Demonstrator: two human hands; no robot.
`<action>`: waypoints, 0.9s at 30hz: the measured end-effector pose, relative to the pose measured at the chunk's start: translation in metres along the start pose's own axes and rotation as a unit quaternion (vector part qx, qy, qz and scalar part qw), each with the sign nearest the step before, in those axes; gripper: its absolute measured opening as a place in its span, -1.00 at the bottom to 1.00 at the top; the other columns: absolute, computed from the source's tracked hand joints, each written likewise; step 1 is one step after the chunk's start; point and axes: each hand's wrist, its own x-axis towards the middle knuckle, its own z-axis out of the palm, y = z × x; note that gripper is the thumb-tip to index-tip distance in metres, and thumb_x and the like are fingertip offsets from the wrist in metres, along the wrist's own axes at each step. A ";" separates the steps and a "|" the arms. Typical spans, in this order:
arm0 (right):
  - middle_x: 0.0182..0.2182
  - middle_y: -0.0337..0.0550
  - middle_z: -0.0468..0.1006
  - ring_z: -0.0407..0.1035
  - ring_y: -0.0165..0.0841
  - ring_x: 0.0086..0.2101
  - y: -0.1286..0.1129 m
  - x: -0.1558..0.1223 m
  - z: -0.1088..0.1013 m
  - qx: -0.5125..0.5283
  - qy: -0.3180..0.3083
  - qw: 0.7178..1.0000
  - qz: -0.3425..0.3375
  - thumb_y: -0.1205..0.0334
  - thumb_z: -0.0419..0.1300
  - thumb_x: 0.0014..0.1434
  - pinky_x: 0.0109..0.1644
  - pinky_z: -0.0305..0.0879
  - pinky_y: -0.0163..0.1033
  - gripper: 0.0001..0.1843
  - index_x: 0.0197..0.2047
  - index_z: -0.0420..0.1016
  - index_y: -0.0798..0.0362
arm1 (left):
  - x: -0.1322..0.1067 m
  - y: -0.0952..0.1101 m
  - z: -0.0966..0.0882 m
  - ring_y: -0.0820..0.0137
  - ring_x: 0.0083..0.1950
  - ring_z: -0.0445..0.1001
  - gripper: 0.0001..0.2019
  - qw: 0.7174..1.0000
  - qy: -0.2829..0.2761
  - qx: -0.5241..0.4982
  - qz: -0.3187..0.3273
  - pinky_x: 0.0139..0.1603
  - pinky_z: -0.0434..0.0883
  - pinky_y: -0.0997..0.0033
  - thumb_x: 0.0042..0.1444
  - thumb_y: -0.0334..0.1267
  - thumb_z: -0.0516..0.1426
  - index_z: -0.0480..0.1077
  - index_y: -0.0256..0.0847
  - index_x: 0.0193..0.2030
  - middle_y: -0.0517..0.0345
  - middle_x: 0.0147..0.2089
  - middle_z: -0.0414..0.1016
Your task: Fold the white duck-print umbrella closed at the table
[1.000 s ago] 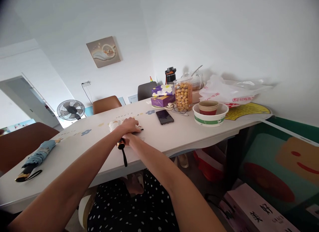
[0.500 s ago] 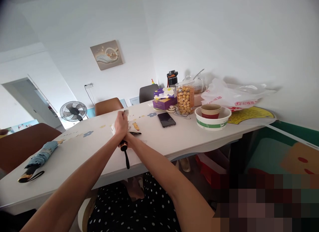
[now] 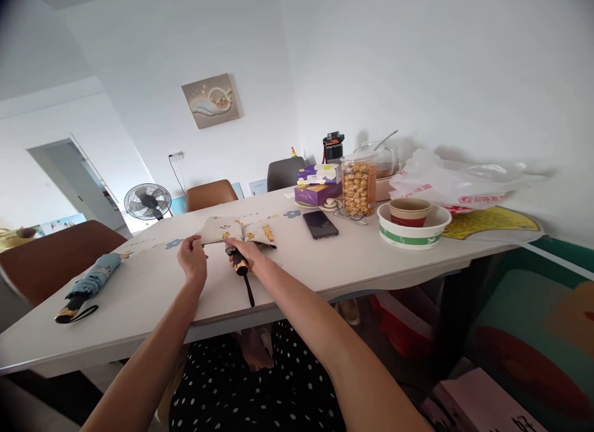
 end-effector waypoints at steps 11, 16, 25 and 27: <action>-0.69 -0.29 0.29 0.22 -0.43 -0.73 -0.003 0.005 -0.002 -0.074 0.150 0.986 -0.021 -0.01 0.16 0.10 -0.74 0.21 -0.33 -0.66 -0.33 0.14 0.07 | -0.005 0.008 -0.005 0.32 -0.18 0.43 -0.74 0.998 0.036 0.054 -0.008 -0.14 0.32 0.34 0.05 -0.28 -0.10 0.40 -0.11 -0.27 0.13 -0.22 0.50; -0.72 -0.30 0.28 0.22 -0.44 -0.74 -0.004 0.002 -0.001 -0.092 0.159 0.982 -0.044 0.04 0.15 0.11 -0.74 0.21 -0.35 -0.70 -0.33 0.16 0.08 | 0.000 -0.004 0.001 0.25 -0.29 0.45 -0.75 0.983 -0.136 0.007 -0.126 -0.34 0.34 0.31 -0.05 -0.28 -0.03 0.44 -0.18 -0.31 0.03 -0.36 0.47; -0.70 -0.21 0.34 0.26 -0.33 -0.71 0.003 0.001 0.003 -0.250 0.181 0.948 -0.083 0.04 0.15 0.08 -0.70 0.20 -0.28 -0.70 -0.27 0.26 0.10 | -0.008 0.008 0.007 0.30 0.17 0.24 -0.67 0.996 -0.001 0.044 0.081 0.15 0.21 0.27 0.08 -0.39 -0.11 0.37 -0.17 -0.08 -0.04 0.06 0.34; -0.71 -0.18 0.34 0.27 -0.32 -0.70 0.003 -0.001 0.005 -0.291 0.177 0.935 -0.095 0.02 0.15 0.09 -0.68 0.18 -0.28 -0.71 -0.33 0.29 0.10 | -0.010 0.016 0.017 0.37 0.20 0.23 -0.66 0.988 -0.082 -0.011 0.132 0.21 0.15 0.34 0.15 -0.33 -0.12 0.36 -0.16 -0.03 0.02 0.11 0.34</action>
